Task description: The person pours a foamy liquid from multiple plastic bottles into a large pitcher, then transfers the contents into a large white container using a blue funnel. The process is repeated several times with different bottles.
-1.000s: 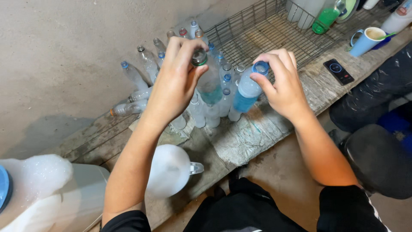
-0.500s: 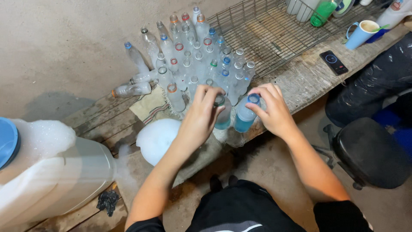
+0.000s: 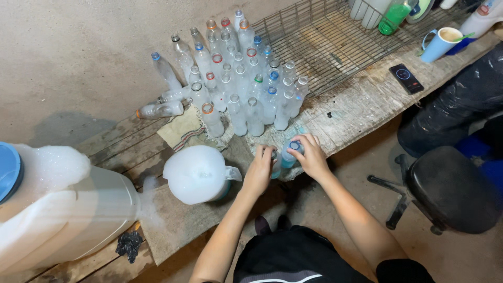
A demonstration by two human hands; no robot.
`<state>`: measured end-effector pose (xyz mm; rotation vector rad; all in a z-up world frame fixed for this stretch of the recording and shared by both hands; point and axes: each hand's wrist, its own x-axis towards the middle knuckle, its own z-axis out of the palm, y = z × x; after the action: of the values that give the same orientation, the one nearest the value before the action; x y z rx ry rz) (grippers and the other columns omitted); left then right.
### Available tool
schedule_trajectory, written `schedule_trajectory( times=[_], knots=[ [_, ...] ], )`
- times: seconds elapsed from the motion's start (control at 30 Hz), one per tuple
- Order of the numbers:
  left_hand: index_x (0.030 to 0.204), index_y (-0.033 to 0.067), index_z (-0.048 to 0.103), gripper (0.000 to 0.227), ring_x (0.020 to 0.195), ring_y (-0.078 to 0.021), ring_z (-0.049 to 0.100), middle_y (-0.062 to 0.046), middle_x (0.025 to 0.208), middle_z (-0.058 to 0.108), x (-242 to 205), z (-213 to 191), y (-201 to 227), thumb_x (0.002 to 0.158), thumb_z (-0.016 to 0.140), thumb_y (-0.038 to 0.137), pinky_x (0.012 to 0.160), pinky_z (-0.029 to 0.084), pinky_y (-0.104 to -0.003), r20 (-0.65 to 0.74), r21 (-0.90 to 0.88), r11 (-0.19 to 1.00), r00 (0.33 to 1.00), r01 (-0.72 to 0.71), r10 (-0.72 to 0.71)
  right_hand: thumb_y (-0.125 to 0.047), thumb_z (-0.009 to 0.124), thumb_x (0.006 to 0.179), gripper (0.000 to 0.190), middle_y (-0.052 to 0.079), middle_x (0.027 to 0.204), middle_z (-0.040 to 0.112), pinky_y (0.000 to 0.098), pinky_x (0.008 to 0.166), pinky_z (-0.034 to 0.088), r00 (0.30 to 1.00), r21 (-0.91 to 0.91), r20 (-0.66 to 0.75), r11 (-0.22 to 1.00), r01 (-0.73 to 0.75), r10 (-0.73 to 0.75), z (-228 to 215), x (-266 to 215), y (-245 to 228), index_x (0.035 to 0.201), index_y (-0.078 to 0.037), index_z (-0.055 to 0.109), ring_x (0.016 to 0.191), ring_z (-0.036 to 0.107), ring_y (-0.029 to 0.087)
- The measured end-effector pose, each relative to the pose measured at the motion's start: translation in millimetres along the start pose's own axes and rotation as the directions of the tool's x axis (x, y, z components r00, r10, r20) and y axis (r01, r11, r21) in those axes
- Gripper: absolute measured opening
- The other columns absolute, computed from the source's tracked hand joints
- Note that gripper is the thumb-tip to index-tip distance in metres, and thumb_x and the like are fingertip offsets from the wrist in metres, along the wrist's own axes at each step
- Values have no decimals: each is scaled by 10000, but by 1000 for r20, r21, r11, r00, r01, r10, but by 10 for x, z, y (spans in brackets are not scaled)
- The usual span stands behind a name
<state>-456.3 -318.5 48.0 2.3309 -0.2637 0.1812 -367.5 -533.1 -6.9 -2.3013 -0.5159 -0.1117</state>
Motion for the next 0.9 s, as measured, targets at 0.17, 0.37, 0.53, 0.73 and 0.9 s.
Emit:
schedule_trajectory(
  times=[0.17, 0.37, 0.53, 0.73, 0.9],
  knots=[
    [1393, 71, 501, 285, 1060, -543, 736, -156, 1247, 505, -20, 351, -324, 1124, 594, 95, 868, 657, -532, 2, -17, 1000, 1000, 14, -14, -391, 820, 1004, 393, 52, 1215, 634, 490, 1068, 536, 997, -14, 39, 998, -59, 60, 160, -15, 213, 1308, -185, 679, 1240, 613, 310],
    [1392, 144, 528, 295, 1172, -464, 700, -109, 1255, 525, -2, 502, -457, 1114, 628, 157, 969, 633, -515, -10, -30, 999, 999, 44, -44, -373, 822, 1004, 373, 53, 1236, 636, 500, 1096, 521, 995, 23, 76, 997, -67, 65, 291, -35, 348, 1304, -198, 687, 1258, 618, 327],
    [1343, 202, 629, 394, 1284, -346, 642, -36, 1311, 572, -25, 662, -602, 998, 820, 199, 1103, 563, -483, -67, -132, 983, 988, 129, -139, -342, 881, 960, 398, 64, 1327, 642, 497, 1141, 504, 993, 165, 81, 981, -97, 84, 411, -79, 419, 1285, -203, 697, 1309, 635, 338],
    [1499, 109, 563, 834, 1458, -525, 544, -249, 1482, 625, -160, 1236, -1086, 768, 963, 76, 1224, 442, -622, -68, -493, 815, 921, 303, -384, -232, 1045, 707, 963, 188, 1561, 628, 530, 1297, 384, 954, 421, 257, 870, -256, 156, 706, -196, 726, 1556, -184, 592, 1532, 534, 379],
    [1507, 188, 618, 976, 1501, -464, 542, -184, 1491, 665, -184, 1636, -1361, 629, 1045, 209, 1246, 415, -596, 17, -601, 680, 857, 420, -515, -338, 1119, 663, 987, 227, 1518, 659, 612, 1255, 413, 906, 451, 294, 791, -413, 305, 969, -229, 909, 1501, -122, 645, 1515, 528, 450]
  ],
)
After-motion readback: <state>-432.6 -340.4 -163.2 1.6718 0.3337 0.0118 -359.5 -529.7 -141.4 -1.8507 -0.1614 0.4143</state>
